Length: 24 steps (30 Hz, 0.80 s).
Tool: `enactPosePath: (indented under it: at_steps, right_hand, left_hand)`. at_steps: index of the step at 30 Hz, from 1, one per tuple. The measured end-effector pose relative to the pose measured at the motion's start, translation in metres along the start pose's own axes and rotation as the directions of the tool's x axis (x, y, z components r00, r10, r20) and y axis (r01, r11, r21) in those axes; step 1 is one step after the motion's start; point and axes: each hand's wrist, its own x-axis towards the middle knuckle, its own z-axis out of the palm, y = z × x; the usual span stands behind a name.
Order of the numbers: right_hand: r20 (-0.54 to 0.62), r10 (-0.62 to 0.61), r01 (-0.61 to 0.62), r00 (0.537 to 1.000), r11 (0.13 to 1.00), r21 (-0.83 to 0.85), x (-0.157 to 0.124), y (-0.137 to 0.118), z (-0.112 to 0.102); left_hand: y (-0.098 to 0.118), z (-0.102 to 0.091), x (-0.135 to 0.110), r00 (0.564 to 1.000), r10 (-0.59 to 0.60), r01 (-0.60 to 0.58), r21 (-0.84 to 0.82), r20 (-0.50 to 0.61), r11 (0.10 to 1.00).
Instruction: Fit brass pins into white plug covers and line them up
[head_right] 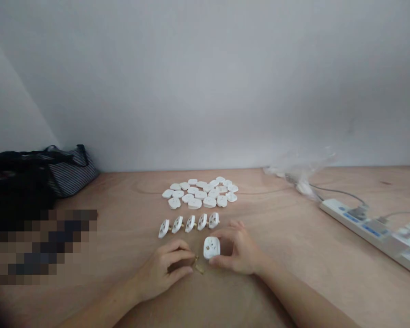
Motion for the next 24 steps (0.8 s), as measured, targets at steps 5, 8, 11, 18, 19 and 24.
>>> enactPosePath:
  at_steps: [5,8,11,18,19,24]
  right_hand:
    - [0.017,-0.045,0.045,0.999,0.999,0.004,-0.001,0.002,0.002]
    - [0.013,-0.032,0.032,0.999,0.999,0.005,-0.001,0.001,0.003]
    - [0.016,-0.048,0.048,0.999,0.999,0.011,-0.001,0.000,0.003]
    - [0.037,-0.084,0.083,0.996,0.996,0.024,0.000,-0.004,0.006]
    - [0.036,-0.082,0.081,0.996,0.996,0.025,0.000,-0.005,0.007]
    - [0.023,-0.094,0.093,0.995,0.995,0.041,0.002,-0.011,0.012]
  left_hand:
    - [0.003,0.005,0.005,0.997,-0.057,0.059,-0.033,0.044,0.998]
    - [0.002,0.007,0.006,0.997,-0.058,0.060,-0.042,0.047,0.997]
    - [-0.002,0.008,0.005,0.995,-0.093,0.094,-0.055,0.023,0.994]
    - [-0.001,0.003,0.002,0.989,-0.140,0.138,-0.048,-0.041,0.989]
    - [0.000,0.003,0.002,0.987,-0.148,0.145,-0.050,-0.067,0.988]
    - [0.002,0.002,0.003,0.960,-0.142,0.128,-0.074,-0.242,0.989]
